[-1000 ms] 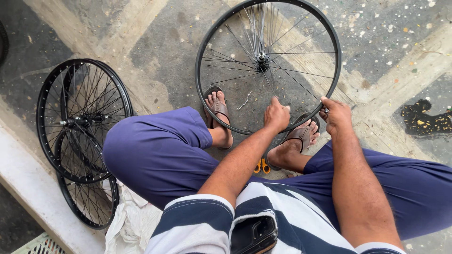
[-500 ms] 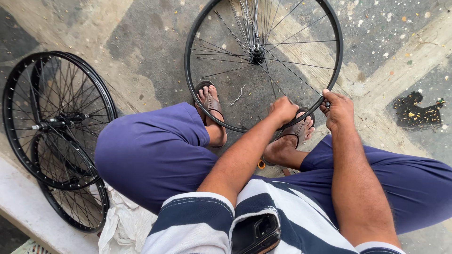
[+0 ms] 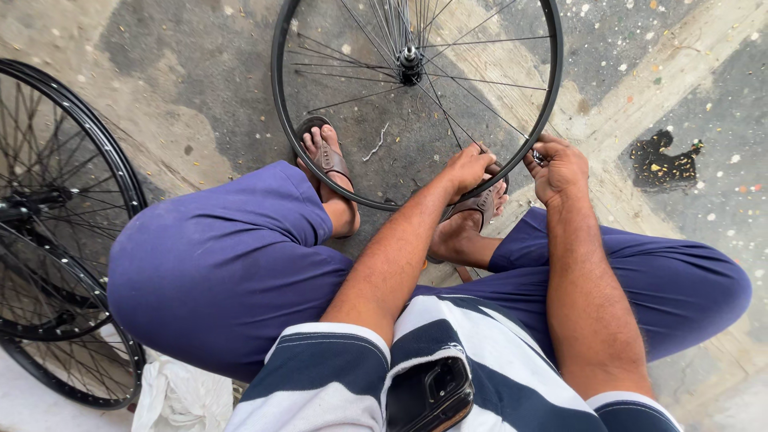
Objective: The person sits on the ground and works on a bicycle wheel, using their hands to adjust the spokes and rim. They repeatedly rotate the wheel and manipulate the spokes, likely to true the wheel or adjust tension. A second wheel is visible nearby on the ground.
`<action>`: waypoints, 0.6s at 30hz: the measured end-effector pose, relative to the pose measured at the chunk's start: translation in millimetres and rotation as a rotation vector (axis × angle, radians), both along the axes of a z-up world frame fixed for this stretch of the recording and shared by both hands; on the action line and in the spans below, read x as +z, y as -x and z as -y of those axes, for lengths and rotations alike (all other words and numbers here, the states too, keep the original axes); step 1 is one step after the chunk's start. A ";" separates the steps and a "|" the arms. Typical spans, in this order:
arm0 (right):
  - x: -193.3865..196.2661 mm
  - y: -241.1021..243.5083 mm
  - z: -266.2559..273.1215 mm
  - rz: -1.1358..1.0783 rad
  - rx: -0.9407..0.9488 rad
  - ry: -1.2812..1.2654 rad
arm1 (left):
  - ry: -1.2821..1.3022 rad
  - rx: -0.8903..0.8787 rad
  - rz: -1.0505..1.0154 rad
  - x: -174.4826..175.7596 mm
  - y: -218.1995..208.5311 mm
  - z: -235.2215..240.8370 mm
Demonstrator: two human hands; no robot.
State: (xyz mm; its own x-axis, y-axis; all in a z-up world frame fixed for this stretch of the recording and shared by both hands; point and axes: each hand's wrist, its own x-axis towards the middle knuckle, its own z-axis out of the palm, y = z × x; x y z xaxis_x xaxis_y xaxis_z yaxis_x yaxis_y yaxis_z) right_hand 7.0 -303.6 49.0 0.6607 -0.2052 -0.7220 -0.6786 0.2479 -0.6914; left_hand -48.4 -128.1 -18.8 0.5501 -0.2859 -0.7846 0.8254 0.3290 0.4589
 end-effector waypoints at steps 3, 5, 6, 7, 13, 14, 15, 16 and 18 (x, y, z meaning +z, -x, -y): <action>-6.7 0.2 6.4 -0.008 0.077 0.026 | 0.089 -0.014 -0.034 0.2 -0.1 -6.9; -9.8 -1.8 7.4 -0.017 0.055 0.036 | 0.077 -0.002 -0.003 6.1 0.5 -12.4; -10.5 -1.9 5.9 -0.023 0.046 0.040 | 0.070 0.006 0.010 10.7 1.1 -16.0; -9.7 -1.7 4.0 -0.012 0.033 0.059 | 0.063 -0.011 0.002 16.4 1.9 -19.4; 4.1 -12.9 -6.7 0.034 0.016 0.104 | 0.010 -0.019 0.002 33.3 -3.0 -25.2; 7.3 -13.6 -5.4 0.055 0.022 0.081 | -0.012 0.022 0.038 32.8 -3.8 -16.9; 10.4 -14.0 -4.4 0.077 0.028 0.059 | -0.034 0.063 0.074 30.2 -4.2 -10.5; 15.1 -13.2 -2.6 0.077 0.012 0.064 | -0.014 0.073 0.056 26.8 -4.1 -4.3; 26.6 -9.8 -4.5 0.082 -0.022 0.071 | 0.022 0.091 0.025 18.4 -7.7 4.8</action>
